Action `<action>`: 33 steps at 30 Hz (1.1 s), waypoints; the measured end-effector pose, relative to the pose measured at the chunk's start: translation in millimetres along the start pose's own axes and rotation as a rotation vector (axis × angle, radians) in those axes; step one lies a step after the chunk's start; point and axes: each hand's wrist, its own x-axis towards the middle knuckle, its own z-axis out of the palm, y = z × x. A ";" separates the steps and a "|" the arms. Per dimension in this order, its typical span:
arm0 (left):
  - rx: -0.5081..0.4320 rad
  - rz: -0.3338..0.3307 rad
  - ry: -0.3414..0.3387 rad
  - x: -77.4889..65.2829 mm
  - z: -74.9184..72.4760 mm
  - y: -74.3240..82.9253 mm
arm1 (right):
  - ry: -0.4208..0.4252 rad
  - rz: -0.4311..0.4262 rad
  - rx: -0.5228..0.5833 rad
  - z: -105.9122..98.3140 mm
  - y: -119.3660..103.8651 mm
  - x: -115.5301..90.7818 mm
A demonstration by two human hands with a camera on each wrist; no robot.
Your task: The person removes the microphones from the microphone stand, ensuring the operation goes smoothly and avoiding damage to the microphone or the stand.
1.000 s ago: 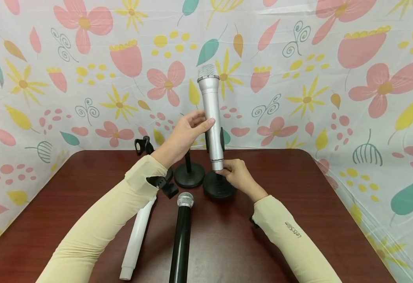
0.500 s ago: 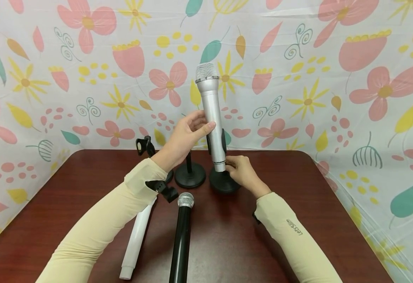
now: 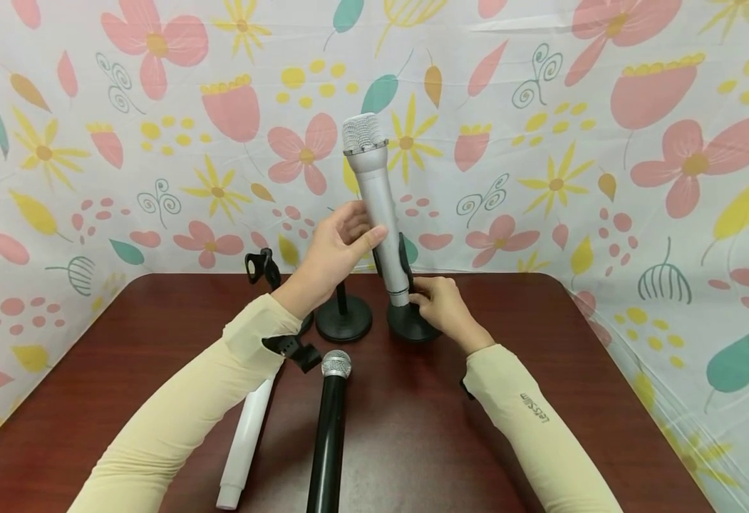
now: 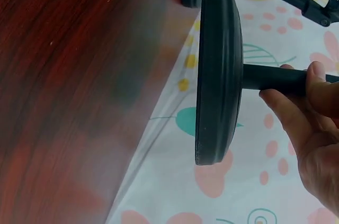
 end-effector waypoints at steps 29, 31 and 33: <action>-0.035 -0.127 -0.038 -16.7 -10.5 9.6 | 0.070 -0.101 -0.148 -20.4 14.2 2.6; -0.043 -0.145 -0.028 -17.5 -11.5 9.2 | 0.087 -0.121 -0.173 -21.4 15.9 2.4; -0.042 -0.156 -0.016 -18.2 -12.4 8.9 | 0.100 -0.136 -0.197 -22.4 17.1 2.3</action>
